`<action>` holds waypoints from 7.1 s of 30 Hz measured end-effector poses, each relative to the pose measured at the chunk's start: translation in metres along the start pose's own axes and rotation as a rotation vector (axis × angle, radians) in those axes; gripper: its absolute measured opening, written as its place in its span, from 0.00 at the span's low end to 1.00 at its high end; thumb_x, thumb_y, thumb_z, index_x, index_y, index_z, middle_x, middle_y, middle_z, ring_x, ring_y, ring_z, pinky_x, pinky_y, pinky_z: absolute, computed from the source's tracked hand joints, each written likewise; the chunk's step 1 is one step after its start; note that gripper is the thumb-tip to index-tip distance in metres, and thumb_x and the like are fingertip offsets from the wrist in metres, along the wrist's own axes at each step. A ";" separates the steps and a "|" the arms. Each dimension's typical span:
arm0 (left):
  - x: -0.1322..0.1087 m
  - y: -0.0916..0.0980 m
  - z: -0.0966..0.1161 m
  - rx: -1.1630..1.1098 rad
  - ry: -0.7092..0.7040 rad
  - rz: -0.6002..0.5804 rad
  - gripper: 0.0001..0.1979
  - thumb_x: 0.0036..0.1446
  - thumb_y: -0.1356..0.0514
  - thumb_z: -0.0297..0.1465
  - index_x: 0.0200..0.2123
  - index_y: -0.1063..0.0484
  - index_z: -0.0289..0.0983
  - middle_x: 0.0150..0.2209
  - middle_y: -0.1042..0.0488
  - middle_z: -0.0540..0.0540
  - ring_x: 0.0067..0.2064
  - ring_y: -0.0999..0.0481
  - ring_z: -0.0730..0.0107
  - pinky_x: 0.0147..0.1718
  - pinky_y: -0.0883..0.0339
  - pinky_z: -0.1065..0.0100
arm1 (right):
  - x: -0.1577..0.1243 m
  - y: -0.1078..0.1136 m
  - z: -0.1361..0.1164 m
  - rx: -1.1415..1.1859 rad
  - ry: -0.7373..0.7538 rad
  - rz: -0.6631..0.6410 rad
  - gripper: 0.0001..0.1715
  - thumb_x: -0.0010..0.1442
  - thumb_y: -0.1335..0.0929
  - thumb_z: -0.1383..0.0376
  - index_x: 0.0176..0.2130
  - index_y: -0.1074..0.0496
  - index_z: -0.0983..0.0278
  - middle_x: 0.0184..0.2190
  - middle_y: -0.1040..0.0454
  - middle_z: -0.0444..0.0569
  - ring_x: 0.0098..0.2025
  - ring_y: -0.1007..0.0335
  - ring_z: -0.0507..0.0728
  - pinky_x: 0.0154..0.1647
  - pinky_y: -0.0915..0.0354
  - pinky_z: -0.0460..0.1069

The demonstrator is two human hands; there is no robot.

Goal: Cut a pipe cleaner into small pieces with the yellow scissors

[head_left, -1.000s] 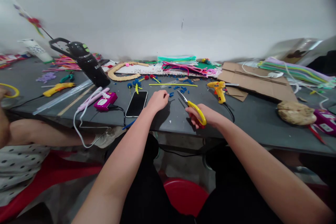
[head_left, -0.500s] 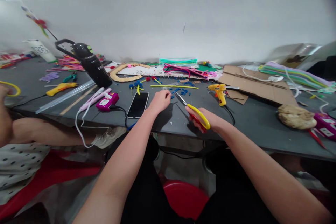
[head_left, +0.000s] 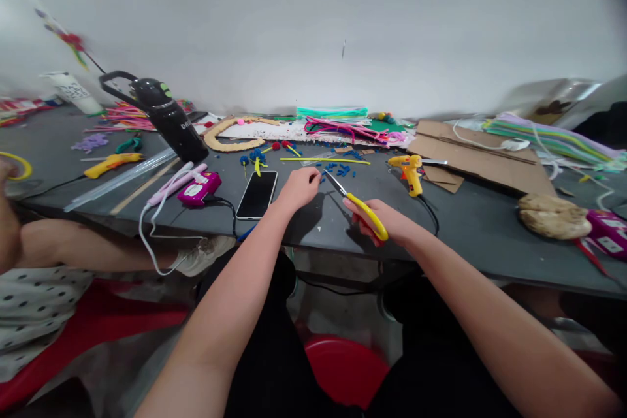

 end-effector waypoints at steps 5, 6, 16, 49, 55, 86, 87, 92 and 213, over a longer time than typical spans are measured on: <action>-0.001 0.000 0.000 -0.022 -0.012 0.006 0.13 0.62 0.48 0.31 0.28 0.26 0.37 0.31 0.21 0.45 0.32 0.27 0.65 0.33 0.41 0.67 | 0.001 0.000 0.000 -0.035 0.006 0.021 0.33 0.56 0.35 0.35 0.26 0.38 0.62 0.11 0.39 0.38 0.10 0.44 0.49 0.10 0.45 0.45; -0.001 0.000 0.000 -0.024 -0.014 0.004 0.13 0.62 0.48 0.31 0.28 0.26 0.37 0.31 0.21 0.45 0.33 0.27 0.65 0.33 0.41 0.67 | 0.001 0.000 0.000 -0.042 0.008 0.027 0.34 0.56 0.35 0.35 0.26 0.38 0.62 0.11 0.39 0.39 0.10 0.44 0.49 0.10 0.44 0.45; -0.002 0.000 0.003 -0.011 0.023 -0.021 0.13 0.62 0.47 0.32 0.31 0.25 0.37 0.33 0.20 0.44 0.34 0.26 0.65 0.35 0.39 0.67 | 0.006 -0.003 0.002 -0.086 0.000 0.054 0.35 0.54 0.35 0.34 0.24 0.40 0.62 0.11 0.39 0.39 0.09 0.45 0.49 0.10 0.42 0.46; 0.000 0.002 -0.002 0.045 0.051 0.001 0.11 0.62 0.44 0.34 0.37 0.22 0.38 0.37 0.20 0.42 0.39 0.24 0.61 0.39 0.35 0.66 | -0.003 0.005 -0.002 -0.068 0.043 -0.098 0.35 0.58 0.40 0.34 0.30 0.37 0.62 0.12 0.39 0.39 0.12 0.41 0.50 0.13 0.43 0.45; 0.000 0.003 -0.003 0.029 0.036 0.005 0.12 0.61 0.44 0.33 0.35 0.21 0.37 0.34 0.21 0.43 0.35 0.25 0.63 0.37 0.37 0.67 | 0.000 0.007 0.002 -0.064 0.020 -0.085 0.34 0.57 0.38 0.35 0.28 0.37 0.62 0.12 0.38 0.39 0.11 0.43 0.50 0.12 0.44 0.45; -0.001 0.002 -0.001 0.037 0.064 -0.049 0.12 0.61 0.44 0.34 0.36 0.22 0.37 0.35 0.20 0.42 0.36 0.25 0.62 0.37 0.36 0.66 | 0.007 0.004 -0.001 -0.177 -0.021 0.024 0.36 0.54 0.35 0.33 0.23 0.40 0.62 0.12 0.39 0.41 0.10 0.44 0.49 0.10 0.43 0.46; -0.002 0.003 -0.002 0.041 0.069 -0.051 0.12 0.62 0.44 0.34 0.36 0.22 0.37 0.34 0.20 0.41 0.36 0.25 0.62 0.37 0.36 0.66 | 0.008 0.004 -0.001 -0.181 -0.024 0.020 0.36 0.54 0.35 0.34 0.23 0.40 0.62 0.11 0.39 0.41 0.10 0.44 0.50 0.10 0.43 0.46; -0.003 0.006 -0.005 0.047 0.081 -0.066 0.12 0.62 0.44 0.35 0.34 0.22 0.37 0.33 0.21 0.41 0.35 0.25 0.61 0.36 0.36 0.65 | 0.011 0.006 -0.001 -0.195 -0.022 0.017 0.36 0.54 0.36 0.33 0.23 0.39 0.62 0.10 0.40 0.41 0.10 0.41 0.52 0.10 0.43 0.47; 0.002 -0.001 0.002 0.066 0.028 -0.117 0.15 0.63 0.48 0.33 0.30 0.23 0.37 0.31 0.22 0.42 0.33 0.27 0.62 0.34 0.40 0.66 | -0.005 0.004 -0.004 -0.120 -0.010 -0.026 0.34 0.56 0.36 0.36 0.23 0.40 0.62 0.11 0.40 0.39 0.11 0.44 0.49 0.11 0.43 0.45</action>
Point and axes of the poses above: each hand's wrist, its own x-axis towards the middle knuckle, its own y-axis out of the back of the hand, z = x × y, the point moved 1 cm from there along x, towards the middle knuckle
